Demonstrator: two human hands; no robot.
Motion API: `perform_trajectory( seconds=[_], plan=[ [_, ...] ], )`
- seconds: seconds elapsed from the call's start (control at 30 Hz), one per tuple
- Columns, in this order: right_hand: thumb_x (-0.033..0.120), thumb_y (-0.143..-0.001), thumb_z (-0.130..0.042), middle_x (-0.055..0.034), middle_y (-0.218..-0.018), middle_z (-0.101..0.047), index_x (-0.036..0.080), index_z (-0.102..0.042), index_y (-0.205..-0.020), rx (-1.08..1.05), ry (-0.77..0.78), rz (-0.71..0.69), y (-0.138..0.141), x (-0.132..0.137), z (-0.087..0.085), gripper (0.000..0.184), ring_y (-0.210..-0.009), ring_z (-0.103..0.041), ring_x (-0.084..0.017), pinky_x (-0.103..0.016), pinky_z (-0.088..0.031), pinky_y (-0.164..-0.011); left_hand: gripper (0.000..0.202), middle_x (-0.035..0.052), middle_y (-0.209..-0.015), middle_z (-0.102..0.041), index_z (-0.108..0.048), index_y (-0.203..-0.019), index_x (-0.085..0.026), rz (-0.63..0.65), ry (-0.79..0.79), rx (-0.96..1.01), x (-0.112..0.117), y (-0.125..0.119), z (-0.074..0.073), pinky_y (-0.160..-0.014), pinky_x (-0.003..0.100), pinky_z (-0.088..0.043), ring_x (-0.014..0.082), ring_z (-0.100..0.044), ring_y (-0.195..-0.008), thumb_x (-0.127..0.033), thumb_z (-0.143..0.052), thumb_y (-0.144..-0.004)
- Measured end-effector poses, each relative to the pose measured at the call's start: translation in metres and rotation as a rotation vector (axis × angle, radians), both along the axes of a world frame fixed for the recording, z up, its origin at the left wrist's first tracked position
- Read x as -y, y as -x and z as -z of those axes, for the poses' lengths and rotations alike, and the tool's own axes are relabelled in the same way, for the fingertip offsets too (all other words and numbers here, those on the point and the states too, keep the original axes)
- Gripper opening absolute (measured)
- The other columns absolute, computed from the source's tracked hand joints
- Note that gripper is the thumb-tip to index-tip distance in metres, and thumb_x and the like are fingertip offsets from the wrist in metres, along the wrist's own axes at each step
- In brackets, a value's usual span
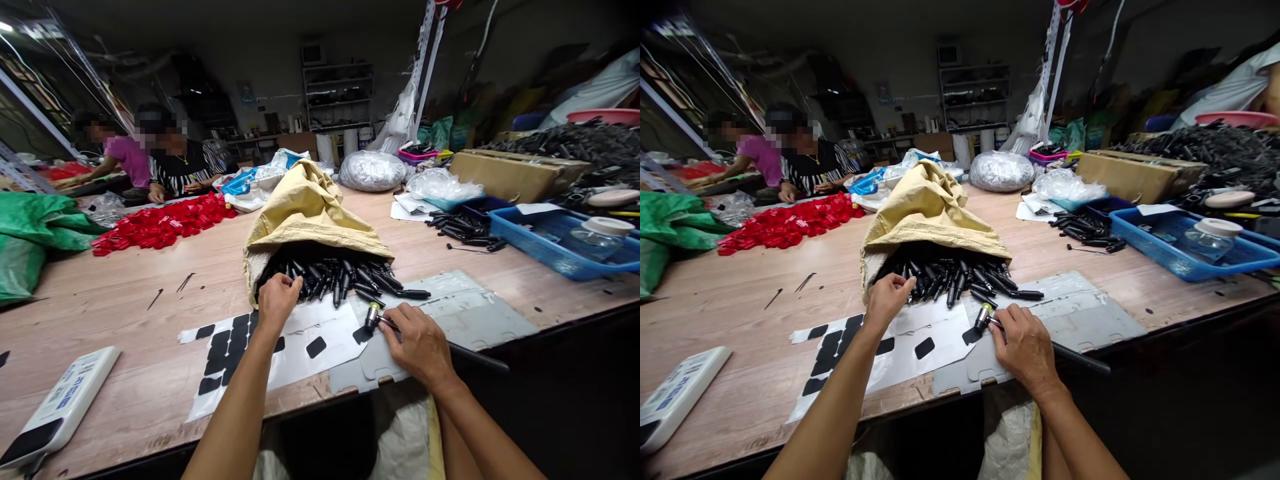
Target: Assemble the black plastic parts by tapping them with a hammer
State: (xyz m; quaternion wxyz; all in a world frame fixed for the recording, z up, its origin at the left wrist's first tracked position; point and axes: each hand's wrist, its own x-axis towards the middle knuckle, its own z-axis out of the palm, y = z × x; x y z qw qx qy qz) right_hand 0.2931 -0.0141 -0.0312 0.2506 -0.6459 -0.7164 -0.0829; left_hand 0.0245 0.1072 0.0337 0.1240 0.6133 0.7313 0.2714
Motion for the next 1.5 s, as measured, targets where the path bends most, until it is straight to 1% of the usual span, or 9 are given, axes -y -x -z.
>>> perform_trajectory(
  seconds=[0.13, 0.3, 0.43, 0.57, 0.7, 0.83, 1.1, 1.27, 1.5],
  plan=[
    [0.032, -0.094, -0.056, -0.0041, -0.091, -0.061, 0.022, -0.064, -0.094, -0.016, -0.004, -0.001, 0.0, 0.0, -0.001, 0.012, -0.09, -0.054, -0.022, -0.033, -0.037, -0.081, 0.015, 0.0097, -0.075, -0.071, -0.065, -0.073, -0.021, -0.01, 0.034, -0.036, -0.017, 0.0, 0.01, -0.07, 0.035, -0.044, 0.0315, -0.067, -0.084, -0.036, -0.067, -0.073],
    [0.031, -0.094, -0.057, -0.0044, -0.091, -0.061, 0.022, -0.064, -0.094, -0.024, 0.005, 0.004, 0.001, 0.001, -0.003, 0.011, -0.091, -0.054, -0.022, -0.033, -0.037, -0.08, 0.016, 0.0046, -0.073, -0.067, -0.061, -0.078, -0.021, -0.005, 0.019, 0.001, 0.004, 0.004, 0.011, -0.069, 0.033, -0.045, 0.0265, -0.066, -0.079, -0.032, -0.068, -0.068],
    [0.032, -0.094, -0.057, -0.0045, -0.092, -0.06, 0.022, -0.063, -0.095, -0.029, 0.023, 0.008, 0.002, 0.001, -0.003, 0.011, -0.092, -0.054, -0.023, -0.033, -0.037, -0.081, 0.045, -0.0043, -0.074, -0.062, -0.053, -0.114, -0.023, 0.174, 0.006, 0.503, 0.038, -0.008, 0.016, -0.062, 0.028, -0.047, 0.0171, -0.063, -0.064, -0.034, -0.068, -0.073],
    [0.032, -0.094, -0.057, -0.0045, -0.092, -0.06, 0.022, -0.063, -0.095, -0.032, 0.024, 0.017, 0.002, 0.001, -0.004, 0.012, -0.092, -0.053, -0.023, -0.033, -0.037, -0.081, 0.032, -0.0017, -0.084, -0.064, -0.057, -0.098, -0.022, 0.478, 0.131, 0.813, 0.068, -0.033, 0.033, -0.065, 0.026, -0.048, 0.0152, -0.062, -0.071, -0.039, -0.074, -0.076],
    [0.028, -0.092, -0.057, -0.0045, -0.093, -0.061, 0.022, -0.064, -0.097, -0.039, 0.012, 0.001, 0.002, 0.002, -0.005, 0.01, -0.092, -0.054, -0.023, -0.033, -0.038, -0.082, 0.021, 0.0004, -0.089, -0.067, -0.065, -0.09, -0.022, 0.501, 0.025, 0.54, 0.081, -0.041, 0.049, -0.081, 0.033, -0.046, 0.0202, -0.06, -0.088, -0.029, -0.078, -0.075],
    [0.022, -0.089, -0.058, -0.0041, -0.095, -0.062, 0.023, -0.065, -0.102, -0.041, -0.001, -0.01, 0.0, 0.002, -0.003, 0.015, -0.093, -0.054, -0.023, -0.034, -0.039, -0.083, 0.015, 0.0018, -0.091, -0.069, -0.071, -0.085, -0.023, 0.486, -0.08, 0.271, 0.081, -0.037, 0.052, -0.087, 0.038, -0.042, 0.025, -0.055, -0.097, -0.024, -0.079, -0.073],
    [0.024, -0.099, -0.048, -0.005, -0.096, -0.065, 0.022, -0.065, -0.111, -0.148, -0.08, -0.07, -0.001, 0.003, -0.013, 0.021, -0.095, -0.061, -0.021, -0.031, -0.045, -0.082, 0.015, 0.0012, -0.085, -0.069, -0.073, -0.082, -0.024, 0.501, -0.056, 0.219, 0.083, -0.039, 0.048, -0.085, 0.037, -0.041, 0.0244, -0.054, -0.093, -0.02, -0.08, -0.07],
    [0.027, -0.1, -0.047, -0.0064, -0.098, -0.068, 0.022, -0.065, -0.115, -0.385, -0.069, -0.218, 0.021, 0.008, -0.028, 0.024, -0.091, -0.065, -0.019, -0.03, -0.051, -0.082, 0.014, 0.0007, -0.083, -0.069, -0.073, -0.08, -0.024, 0.491, -0.042, 0.217, 0.082, -0.039, 0.05, -0.085, 0.037, -0.04, 0.0245, -0.055, -0.093, -0.022, -0.08, -0.068],
    [0.024, -0.1, -0.046, -0.008, -0.102, -0.069, 0.022, -0.063, -0.123, -0.399, -0.14, -0.277, 0.05, 0.016, -0.036, 0.028, -0.092, -0.067, -0.02, -0.031, -0.053, -0.084, 0.016, -0.0001, -0.085, -0.07, -0.072, -0.079, -0.024, 0.476, -0.032, 0.238, 0.081, -0.04, 0.051, -0.085, 0.036, -0.039, 0.0239, -0.055, -0.094, -0.022, -0.083, -0.067]
  ],
)
